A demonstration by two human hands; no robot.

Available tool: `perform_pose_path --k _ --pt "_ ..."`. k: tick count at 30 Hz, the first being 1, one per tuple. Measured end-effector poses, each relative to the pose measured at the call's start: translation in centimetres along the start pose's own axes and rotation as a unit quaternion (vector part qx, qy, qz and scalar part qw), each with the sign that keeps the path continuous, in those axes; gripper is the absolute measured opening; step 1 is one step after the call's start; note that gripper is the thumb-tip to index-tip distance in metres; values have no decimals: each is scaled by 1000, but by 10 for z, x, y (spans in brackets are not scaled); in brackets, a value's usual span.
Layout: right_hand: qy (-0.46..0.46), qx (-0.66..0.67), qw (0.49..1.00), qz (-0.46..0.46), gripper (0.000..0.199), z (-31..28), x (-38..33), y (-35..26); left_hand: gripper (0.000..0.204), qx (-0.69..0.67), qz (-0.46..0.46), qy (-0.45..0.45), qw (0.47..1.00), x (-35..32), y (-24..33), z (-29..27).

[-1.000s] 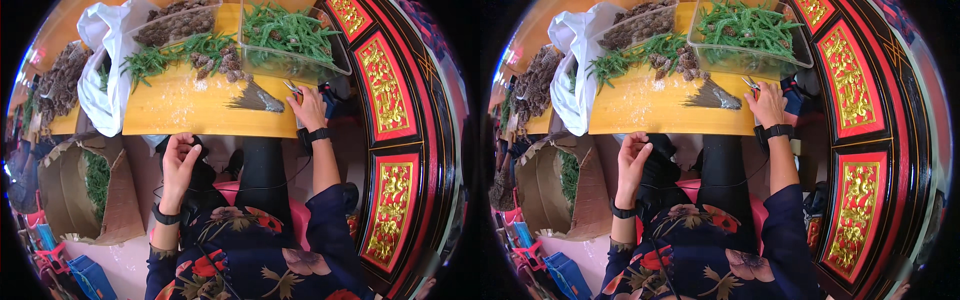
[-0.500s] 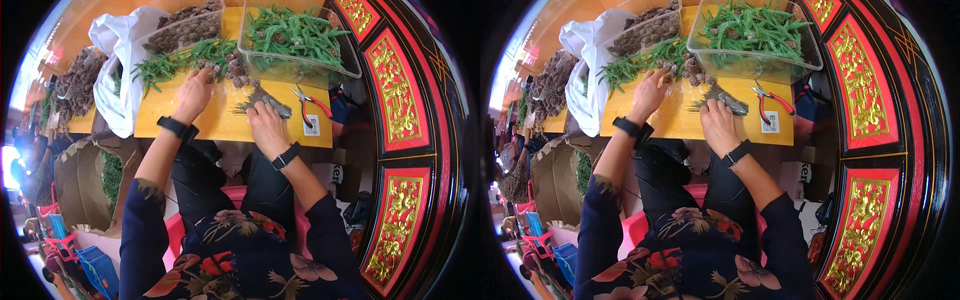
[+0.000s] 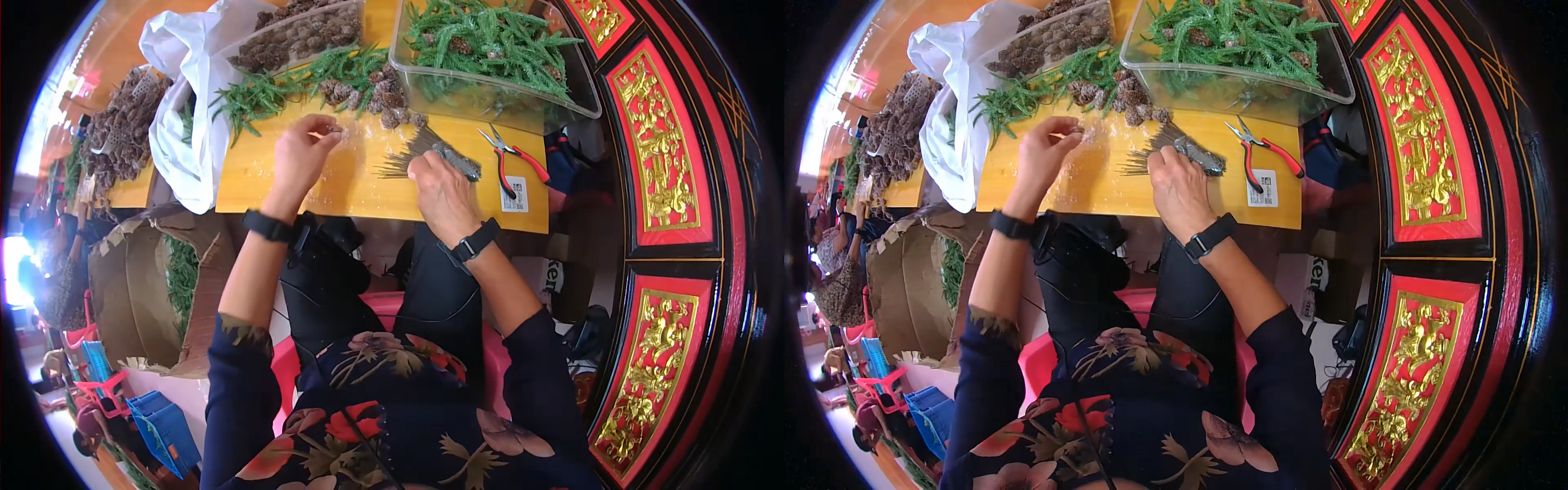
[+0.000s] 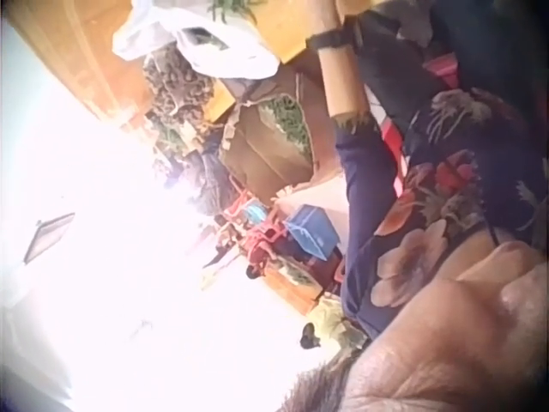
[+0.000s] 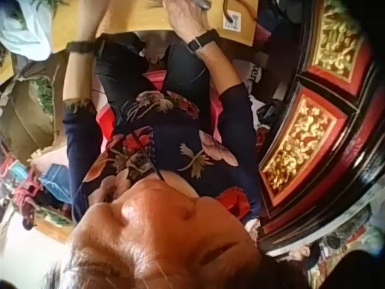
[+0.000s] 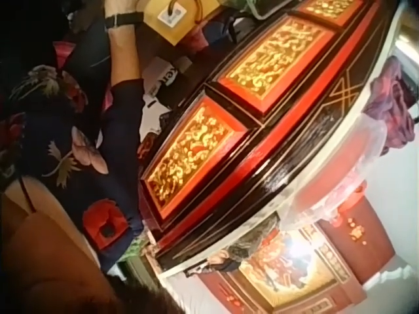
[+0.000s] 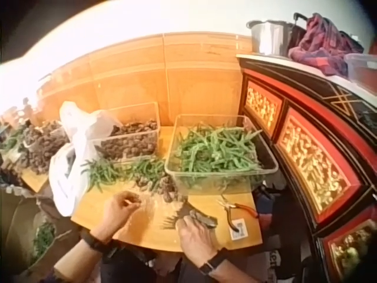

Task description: Trimming and attaching artificial foliage to base components using pliers to create decorative plant arrangements.

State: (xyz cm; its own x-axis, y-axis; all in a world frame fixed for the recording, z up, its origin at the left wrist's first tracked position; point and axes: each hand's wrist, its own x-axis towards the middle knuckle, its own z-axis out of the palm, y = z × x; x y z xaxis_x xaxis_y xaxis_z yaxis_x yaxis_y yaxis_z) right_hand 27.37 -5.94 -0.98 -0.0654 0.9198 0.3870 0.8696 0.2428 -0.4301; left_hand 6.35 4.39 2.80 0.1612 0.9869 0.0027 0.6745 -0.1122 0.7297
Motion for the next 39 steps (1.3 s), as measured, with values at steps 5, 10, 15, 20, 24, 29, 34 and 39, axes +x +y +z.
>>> perform_pose_path --k 5,10,15,20,24,29,34,39 --pt "31 100 994 -11 3 7 3 -19 29 -311 -38 8 950 -58 -27 -14" --pt "99 210 973 9 5 18 5 -44 28 -462 -119 -15 879 -108 -22 -16" --pt "96 374 916 113 6 4 -13 -82 32 -512 -89 -15 854 -135 -8 -20" --pt "59 365 928 39 6 -27 -18 -117 41 -530 -43 22 847 -150 6 -24" --pt "85 369 925 -10 5 -25 -26 -127 44 -520 -27 46 852 -157 6 -27" --pt "53 333 941 -20 5 -22 -35 -135 45 -517 -20 52 854 -166 6 -38" --pt "72 323 944 -9 6 -22 -41 -144 42 -509 -13 68 858 -178 7 -42" --pt "83 324 942 -6 8 -22 -46 -149 37 -500 -17 53 864 -185 6 -43"
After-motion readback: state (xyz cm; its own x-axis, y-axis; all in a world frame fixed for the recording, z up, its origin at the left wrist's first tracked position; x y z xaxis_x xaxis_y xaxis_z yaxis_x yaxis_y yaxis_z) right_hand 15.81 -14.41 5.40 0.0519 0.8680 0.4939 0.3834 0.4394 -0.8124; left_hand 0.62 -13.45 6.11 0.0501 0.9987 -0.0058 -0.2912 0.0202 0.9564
